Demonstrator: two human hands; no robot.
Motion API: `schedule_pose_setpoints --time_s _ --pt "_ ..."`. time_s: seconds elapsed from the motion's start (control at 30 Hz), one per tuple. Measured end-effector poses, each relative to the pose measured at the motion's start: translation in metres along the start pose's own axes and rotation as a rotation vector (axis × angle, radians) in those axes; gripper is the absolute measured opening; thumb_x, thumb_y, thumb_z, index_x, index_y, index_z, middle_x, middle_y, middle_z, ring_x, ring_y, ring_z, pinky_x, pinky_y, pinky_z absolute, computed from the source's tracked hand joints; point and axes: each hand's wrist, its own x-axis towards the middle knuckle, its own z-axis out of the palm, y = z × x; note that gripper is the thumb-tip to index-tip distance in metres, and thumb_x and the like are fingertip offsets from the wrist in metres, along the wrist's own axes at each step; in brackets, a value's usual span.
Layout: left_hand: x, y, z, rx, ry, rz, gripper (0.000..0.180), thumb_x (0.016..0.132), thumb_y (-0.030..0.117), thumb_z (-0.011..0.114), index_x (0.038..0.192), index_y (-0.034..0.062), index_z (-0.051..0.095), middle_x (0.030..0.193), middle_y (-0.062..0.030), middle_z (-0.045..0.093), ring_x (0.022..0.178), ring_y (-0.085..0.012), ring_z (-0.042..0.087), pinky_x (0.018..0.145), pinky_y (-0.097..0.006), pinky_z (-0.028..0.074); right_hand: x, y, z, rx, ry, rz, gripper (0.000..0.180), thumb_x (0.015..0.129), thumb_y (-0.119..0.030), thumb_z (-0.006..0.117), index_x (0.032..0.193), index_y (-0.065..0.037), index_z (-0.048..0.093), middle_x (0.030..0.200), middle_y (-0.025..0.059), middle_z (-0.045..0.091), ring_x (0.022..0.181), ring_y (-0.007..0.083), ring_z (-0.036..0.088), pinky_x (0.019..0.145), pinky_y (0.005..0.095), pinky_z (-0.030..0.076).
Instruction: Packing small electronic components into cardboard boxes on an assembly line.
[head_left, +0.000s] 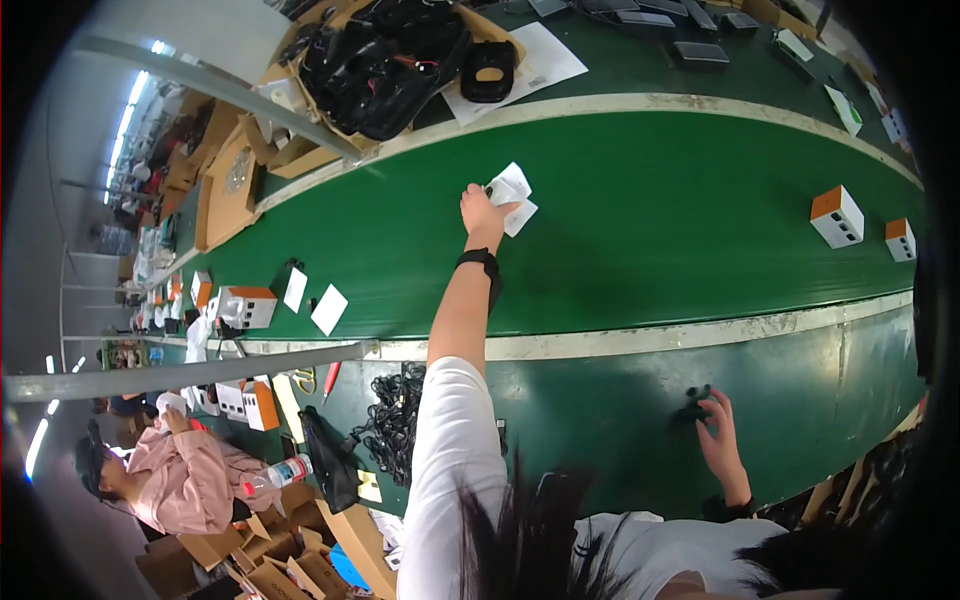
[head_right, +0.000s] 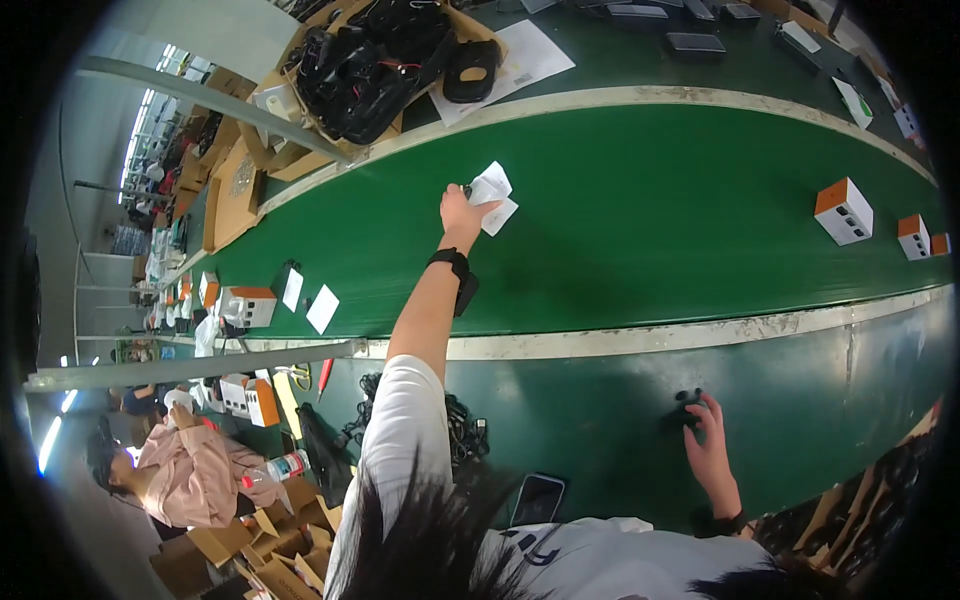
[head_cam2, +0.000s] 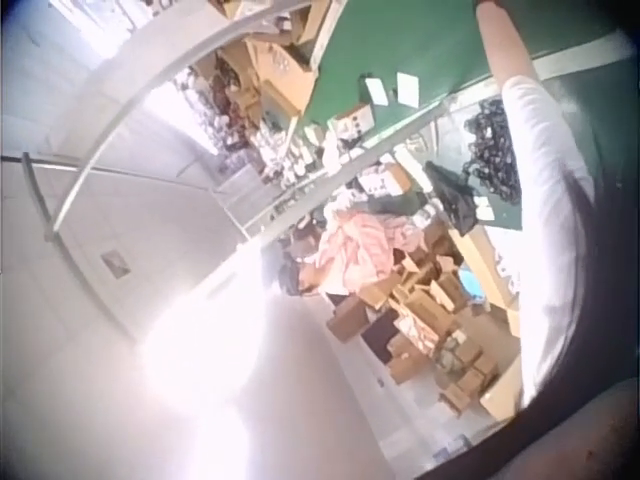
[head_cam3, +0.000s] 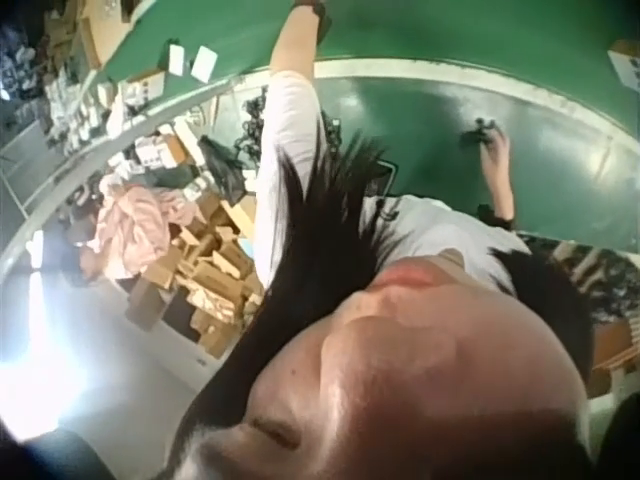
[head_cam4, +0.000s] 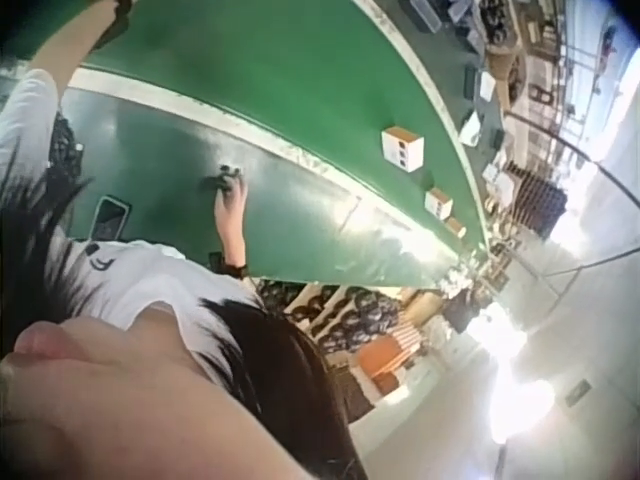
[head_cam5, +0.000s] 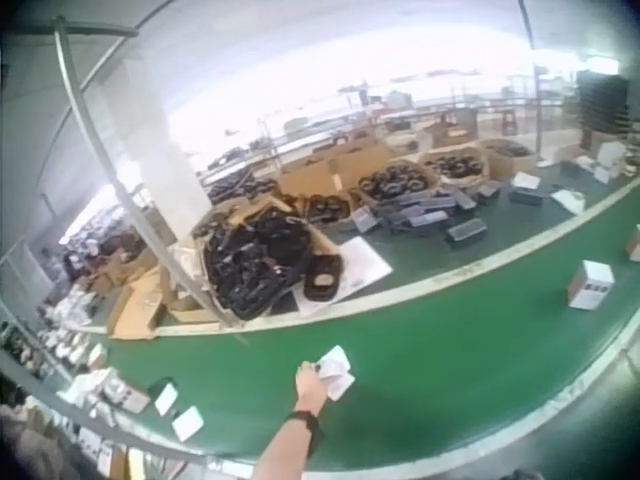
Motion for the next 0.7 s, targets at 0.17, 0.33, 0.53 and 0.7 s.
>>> schedule_pose_setpoints --time_s 0.17,0.33,0.53,0.7 --pt "-0.008 0.013 0.003 -0.228 -0.097 -0.03 0.066 0.046 0.03 0.083 0.093 -0.0062 0.051 0.089 -0.0201 0.06 0.082 -0.0306 0.061 0.072 -0.034 0.049 -0.004 -0.006 -0.005 0.057 -0.041 -0.002 0.034 0.072 0.006 0.054 0.103 -0.007 0.05 0.125 0.0144 0.037 0.108 0.0266 0.043 0.08 0.0293 0.04" --pt "-0.005 0.016 -0.009 -0.237 -0.129 -0.04 0.065 0.046 0.022 0.083 0.098 0.0006 0.048 0.094 -0.0167 0.059 0.089 -0.0315 0.058 0.076 -0.039 0.047 -0.008 -0.007 -0.009 0.027 -0.002 -0.029 0.034 0.072 0.007 0.053 0.103 -0.005 0.05 0.125 0.0147 0.037 0.108 0.0277 0.044 0.08 0.0299 0.04" --pt "0.004 0.007 0.026 -0.241 -0.009 0.192 0.06 0.038 0.018 0.083 0.088 0.0048 0.053 0.088 -0.0119 0.055 0.084 -0.0312 0.053 0.073 -0.042 0.045 -0.031 0.027 -0.008 0.1 0.034 -0.07 0.037 0.073 0.008 0.05 0.108 -0.003 0.048 0.128 0.0132 0.034 0.111 0.0254 0.043 0.081 0.0312 0.04" --pt "-0.001 0.032 0.026 -0.303 -0.004 0.097 0.073 0.034 0.012 0.085 0.097 -0.0012 0.049 0.096 -0.0197 0.055 0.09 -0.0367 0.054 0.08 -0.038 0.046 -0.017 0.063 0.0 0.178 -0.141 -0.151 0.049 0.078 0.007 0.051 0.124 -0.005 0.039 0.124 0.0094 0.036 0.112 0.0258 0.043 0.09 0.0371 0.04"
